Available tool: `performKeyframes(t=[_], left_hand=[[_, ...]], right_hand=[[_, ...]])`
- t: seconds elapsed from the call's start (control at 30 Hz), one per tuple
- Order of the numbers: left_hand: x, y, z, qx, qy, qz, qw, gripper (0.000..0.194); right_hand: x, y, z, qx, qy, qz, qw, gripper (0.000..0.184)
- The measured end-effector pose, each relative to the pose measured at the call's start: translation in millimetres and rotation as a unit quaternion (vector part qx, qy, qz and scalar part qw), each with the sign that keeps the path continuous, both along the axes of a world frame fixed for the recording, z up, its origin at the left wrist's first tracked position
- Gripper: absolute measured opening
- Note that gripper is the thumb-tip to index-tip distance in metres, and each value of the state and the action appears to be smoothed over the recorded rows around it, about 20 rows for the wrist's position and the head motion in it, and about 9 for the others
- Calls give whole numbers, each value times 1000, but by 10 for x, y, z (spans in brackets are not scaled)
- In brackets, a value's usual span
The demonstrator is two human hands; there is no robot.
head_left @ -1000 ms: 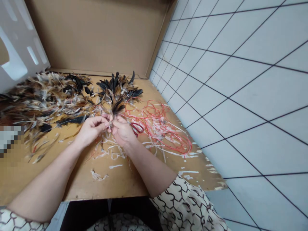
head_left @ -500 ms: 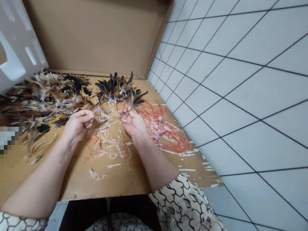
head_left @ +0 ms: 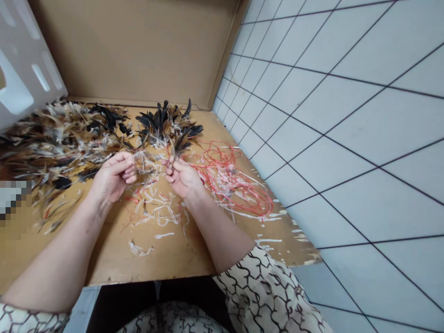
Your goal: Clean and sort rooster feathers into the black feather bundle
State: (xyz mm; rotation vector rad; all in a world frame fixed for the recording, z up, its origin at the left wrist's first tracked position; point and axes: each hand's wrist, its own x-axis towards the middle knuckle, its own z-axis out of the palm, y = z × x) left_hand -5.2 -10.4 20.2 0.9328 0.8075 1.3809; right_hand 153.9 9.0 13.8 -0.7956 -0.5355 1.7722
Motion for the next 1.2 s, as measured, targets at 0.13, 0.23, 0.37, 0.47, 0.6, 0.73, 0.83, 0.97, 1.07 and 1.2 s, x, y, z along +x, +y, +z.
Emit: performKeyframes(t=[0.13,0.23,0.37,0.47,0.6,0.73,0.83,0.97,1.07,1.2], left_hand=[[38,12,-30,-14,93,26,995,10],[98,3,-61,-22,164,37,985,9],[188,-31,-105,-11,272,36,961,14],[218,-47,-133,-2,328,31,944,14],[215,-39,-164,14,344,32,938,15],[220,-51,-143,48,374,-12,926,18],[228,-76,-102,73,396,-45,914,20],[208,-91,-104,77,415,-78,903,21],[153,-71,-157,73,425,-71,900,22],[32,-1,-211,74,474,-27,877,27]], right_hand=[[33,4,33,8,22,-7,1000,26],[39,9,33,13,26,0,1000,27],[27,3,32,20,23,1,1000,30],[23,-10,44,24,22,7,999,32],[34,-20,59,33,11,10,999,30],[25,-21,59,30,-1,11,999,29],[28,-8,65,20,-19,14,1000,30],[129,62,85,22,-33,-34,999,30],[245,131,89,23,-26,-80,996,30],[328,166,84,30,5,-80,996,32]])
